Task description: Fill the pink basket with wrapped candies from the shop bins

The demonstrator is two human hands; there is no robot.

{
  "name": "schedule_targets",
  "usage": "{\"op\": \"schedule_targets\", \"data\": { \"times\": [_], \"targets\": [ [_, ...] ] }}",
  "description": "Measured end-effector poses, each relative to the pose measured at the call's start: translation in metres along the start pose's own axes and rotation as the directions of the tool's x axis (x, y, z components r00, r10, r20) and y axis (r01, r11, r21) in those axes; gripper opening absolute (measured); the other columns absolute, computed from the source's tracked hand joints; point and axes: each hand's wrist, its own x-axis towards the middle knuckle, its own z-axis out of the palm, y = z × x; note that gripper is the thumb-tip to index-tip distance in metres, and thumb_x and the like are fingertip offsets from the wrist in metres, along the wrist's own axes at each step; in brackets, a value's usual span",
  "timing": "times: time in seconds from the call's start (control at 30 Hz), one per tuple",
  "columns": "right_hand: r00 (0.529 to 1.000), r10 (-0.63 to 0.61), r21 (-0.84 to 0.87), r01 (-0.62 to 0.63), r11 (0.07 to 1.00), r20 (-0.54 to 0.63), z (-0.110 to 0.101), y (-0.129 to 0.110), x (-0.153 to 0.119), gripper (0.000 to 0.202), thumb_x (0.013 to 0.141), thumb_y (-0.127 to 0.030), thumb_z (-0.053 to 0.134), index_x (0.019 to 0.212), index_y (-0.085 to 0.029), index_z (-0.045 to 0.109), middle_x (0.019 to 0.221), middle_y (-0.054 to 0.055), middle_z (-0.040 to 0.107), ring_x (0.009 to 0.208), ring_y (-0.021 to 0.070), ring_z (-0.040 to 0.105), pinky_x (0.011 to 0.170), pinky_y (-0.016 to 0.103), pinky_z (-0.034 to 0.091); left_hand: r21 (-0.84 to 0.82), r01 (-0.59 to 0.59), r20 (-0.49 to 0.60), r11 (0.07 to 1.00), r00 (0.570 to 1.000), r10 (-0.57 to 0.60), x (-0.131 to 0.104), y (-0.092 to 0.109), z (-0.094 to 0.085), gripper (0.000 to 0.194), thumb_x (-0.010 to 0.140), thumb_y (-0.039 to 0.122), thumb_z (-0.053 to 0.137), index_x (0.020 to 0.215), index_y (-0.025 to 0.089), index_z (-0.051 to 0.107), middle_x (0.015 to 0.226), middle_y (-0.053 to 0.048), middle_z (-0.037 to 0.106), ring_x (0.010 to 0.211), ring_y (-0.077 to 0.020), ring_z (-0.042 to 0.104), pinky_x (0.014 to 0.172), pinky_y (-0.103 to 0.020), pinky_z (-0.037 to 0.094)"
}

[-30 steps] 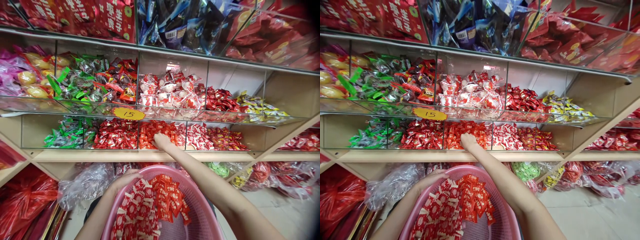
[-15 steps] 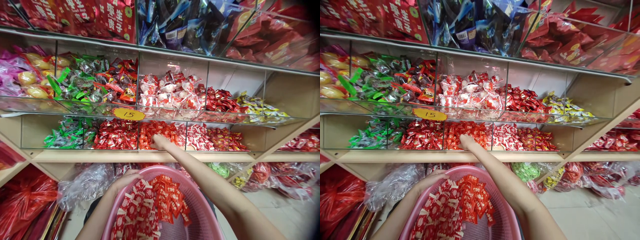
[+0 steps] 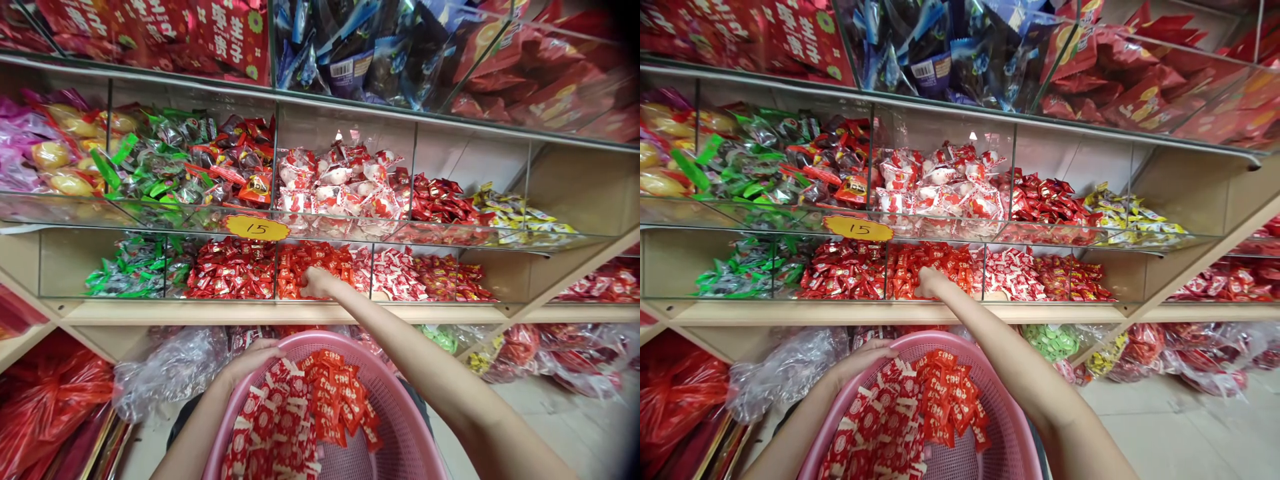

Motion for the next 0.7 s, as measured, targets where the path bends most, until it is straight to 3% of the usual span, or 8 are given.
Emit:
{"op": "schedule_targets", "data": {
  "times": [0.17, 0.3, 0.7],
  "targets": [
    [0.992, -0.098, -0.006, 0.099, 0.995, 0.076, -0.002, -0.001, 0.005, 0.028, 0.063, -0.024, 0.062, 0.090, -0.017, 0.062, 0.090, 0.005, 0.062, 0.075, 0.0143, 0.055, 0.057, 0.019, 0.037, 0.033, -0.003, -0.034, 0.999, 0.999, 0.004, 0.003, -0.007, -0.003, 0.027, 0.060, 0.037, 0.060, 0.075, 0.015, 0.065, 0.071, -0.001, 0.063, 0.068, -0.0152, 0.055, 0.063, -0.022, 0.039],
    [0.977, -0.157, -0.018, 0.162, 0.987, 0.147, -0.007, 0.003, 0.009, 0.028, 0.065, -0.017, 0.060, 0.092, -0.017, 0.061, 0.082, 0.002, 0.064, 0.069, 0.0119, 0.055, 0.053, 0.018, 0.035, 0.018, -0.014, 0.010, 1.000, 1.000, 0.014, 0.004, -0.008, -0.004, 0.029, 0.061, 0.036, 0.060, 0.079, 0.013, 0.065, 0.074, -0.002, 0.064, 0.071, -0.0156, 0.055, 0.065, -0.023, 0.039],
    [0.966, -0.135, -0.119, 0.164, 0.979, 0.220, -0.010, -0.005, 0.013, 0.033, 0.061, -0.022, 0.065, 0.093, -0.015, 0.062, 0.094, 0.008, 0.063, 0.079, 0.0175, 0.057, 0.061, 0.022, 0.040, 0.002, -0.010, 0.016, 1.000, 1.000, 0.010, 0.009, -0.013, -0.006, 0.029, 0.060, 0.036, 0.061, 0.076, 0.013, 0.066, 0.070, -0.001, 0.064, 0.064, -0.0139, 0.055, 0.063, -0.023, 0.039]
  ]
}}
